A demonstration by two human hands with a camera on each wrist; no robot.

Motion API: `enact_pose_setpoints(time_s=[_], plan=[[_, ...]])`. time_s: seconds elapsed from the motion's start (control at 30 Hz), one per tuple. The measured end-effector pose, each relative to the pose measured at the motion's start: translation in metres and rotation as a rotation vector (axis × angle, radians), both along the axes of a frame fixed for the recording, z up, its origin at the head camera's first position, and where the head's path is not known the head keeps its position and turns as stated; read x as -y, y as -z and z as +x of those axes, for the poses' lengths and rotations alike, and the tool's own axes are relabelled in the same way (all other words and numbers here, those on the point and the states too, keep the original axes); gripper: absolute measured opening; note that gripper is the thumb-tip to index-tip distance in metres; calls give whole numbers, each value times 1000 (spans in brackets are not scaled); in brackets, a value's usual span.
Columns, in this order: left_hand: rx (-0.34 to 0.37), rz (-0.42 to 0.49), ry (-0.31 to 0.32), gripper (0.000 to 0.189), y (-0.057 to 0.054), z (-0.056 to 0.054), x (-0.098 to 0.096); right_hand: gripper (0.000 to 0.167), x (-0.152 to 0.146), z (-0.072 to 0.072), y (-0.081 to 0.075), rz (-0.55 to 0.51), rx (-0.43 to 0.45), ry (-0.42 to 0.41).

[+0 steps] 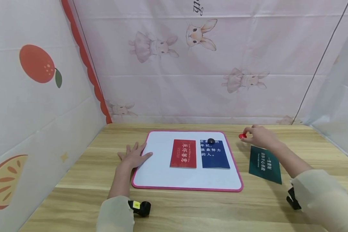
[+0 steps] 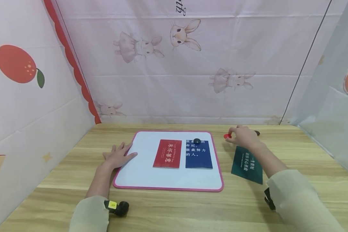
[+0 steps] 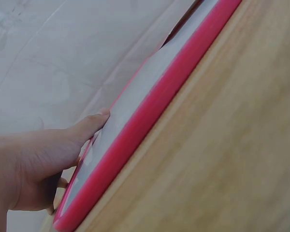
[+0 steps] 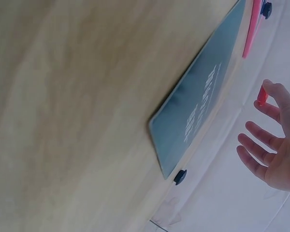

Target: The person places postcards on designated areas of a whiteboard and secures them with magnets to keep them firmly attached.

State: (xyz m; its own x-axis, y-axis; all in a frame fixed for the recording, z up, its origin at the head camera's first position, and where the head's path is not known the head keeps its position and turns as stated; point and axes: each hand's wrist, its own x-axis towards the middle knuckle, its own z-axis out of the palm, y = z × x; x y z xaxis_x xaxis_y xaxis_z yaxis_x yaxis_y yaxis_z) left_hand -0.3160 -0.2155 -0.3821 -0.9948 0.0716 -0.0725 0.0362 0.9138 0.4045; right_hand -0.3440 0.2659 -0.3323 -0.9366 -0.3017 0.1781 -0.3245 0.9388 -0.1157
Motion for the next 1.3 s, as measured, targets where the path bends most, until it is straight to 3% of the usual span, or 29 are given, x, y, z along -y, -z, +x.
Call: enact_pose_setpoints(time_s=[0.43,1.3], plan=[[-4,0,5,75,3,-1,1,36,15,0,0,5,-38,-6],[2,-9,2,75,2,-1,1,35,36,-3,-3,-19,-11,-11]])
